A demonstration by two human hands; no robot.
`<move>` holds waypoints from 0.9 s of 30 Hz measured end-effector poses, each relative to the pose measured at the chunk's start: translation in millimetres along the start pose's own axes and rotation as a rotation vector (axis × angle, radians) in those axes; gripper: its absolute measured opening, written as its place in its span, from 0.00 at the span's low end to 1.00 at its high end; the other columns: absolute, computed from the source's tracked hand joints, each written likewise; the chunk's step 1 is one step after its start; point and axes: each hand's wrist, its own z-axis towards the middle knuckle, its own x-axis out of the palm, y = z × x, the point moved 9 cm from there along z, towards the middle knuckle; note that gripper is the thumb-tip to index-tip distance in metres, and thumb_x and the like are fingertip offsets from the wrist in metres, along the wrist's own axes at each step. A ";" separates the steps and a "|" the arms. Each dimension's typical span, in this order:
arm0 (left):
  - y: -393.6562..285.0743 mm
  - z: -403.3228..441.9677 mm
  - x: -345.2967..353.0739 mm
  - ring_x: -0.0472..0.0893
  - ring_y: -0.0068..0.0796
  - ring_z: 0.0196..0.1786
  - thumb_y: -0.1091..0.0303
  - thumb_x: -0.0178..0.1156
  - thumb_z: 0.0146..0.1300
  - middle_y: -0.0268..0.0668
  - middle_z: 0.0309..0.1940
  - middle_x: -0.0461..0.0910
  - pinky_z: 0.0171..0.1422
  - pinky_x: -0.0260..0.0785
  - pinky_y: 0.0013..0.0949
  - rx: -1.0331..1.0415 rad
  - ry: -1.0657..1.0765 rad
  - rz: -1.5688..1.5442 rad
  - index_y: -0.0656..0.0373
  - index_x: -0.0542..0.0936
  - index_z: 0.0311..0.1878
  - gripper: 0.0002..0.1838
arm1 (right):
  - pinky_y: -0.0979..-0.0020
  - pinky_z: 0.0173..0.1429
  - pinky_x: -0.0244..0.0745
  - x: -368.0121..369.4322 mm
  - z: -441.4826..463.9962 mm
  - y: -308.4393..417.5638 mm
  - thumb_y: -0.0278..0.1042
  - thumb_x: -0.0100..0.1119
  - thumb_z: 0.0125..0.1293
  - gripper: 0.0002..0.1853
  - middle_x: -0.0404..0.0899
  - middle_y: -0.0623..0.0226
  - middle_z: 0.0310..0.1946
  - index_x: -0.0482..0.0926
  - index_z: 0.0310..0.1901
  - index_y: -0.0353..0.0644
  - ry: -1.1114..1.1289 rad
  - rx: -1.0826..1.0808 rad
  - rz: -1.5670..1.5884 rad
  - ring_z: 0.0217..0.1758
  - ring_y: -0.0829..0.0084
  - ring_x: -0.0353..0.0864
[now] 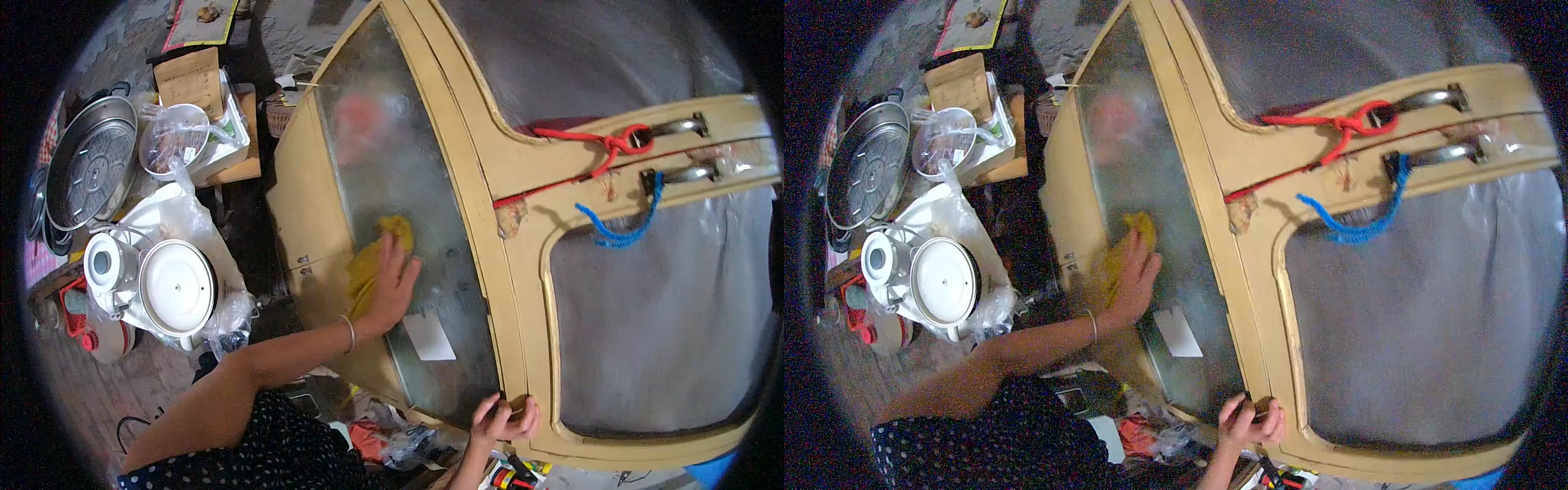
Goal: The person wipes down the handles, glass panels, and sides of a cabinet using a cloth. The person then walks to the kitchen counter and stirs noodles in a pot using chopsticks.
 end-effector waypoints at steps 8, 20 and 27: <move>-66.2 5.2 24.8 0.42 0.53 0.76 0.63 0.44 0.70 0.56 0.73 0.43 0.77 0.33 0.44 0.487 0.026 0.032 0.74 0.58 0.66 0.28 | 0.55 0.58 0.62 -0.1 0.9 -2.8 0.38 0.62 0.55 0.11 0.73 0.57 0.52 0.71 0.22 0.46 -0.038 0.051 0.013 0.55 0.54 0.66; -36.1 -48.2 34.7 0.45 0.55 0.75 0.66 0.47 0.70 0.56 0.72 0.47 0.77 0.36 0.45 0.534 0.138 0.153 0.74 0.63 0.64 0.24 | 0.58 0.57 0.63 -1.4 2.0 -1.5 0.35 0.63 0.54 0.07 0.74 0.58 0.53 0.76 0.24 0.46 -0.075 0.050 0.043 0.55 0.55 0.68; -53.6 -56.5 46.8 0.46 0.55 0.75 0.68 0.47 0.69 0.55 0.72 0.49 0.77 0.36 0.46 0.631 0.149 0.170 0.72 0.64 0.63 0.23 | 0.59 0.57 0.62 -2.7 4.1 -1.9 0.37 0.63 0.53 0.07 0.74 0.58 0.54 0.76 0.23 0.47 -0.075 0.051 0.096 0.56 0.56 0.67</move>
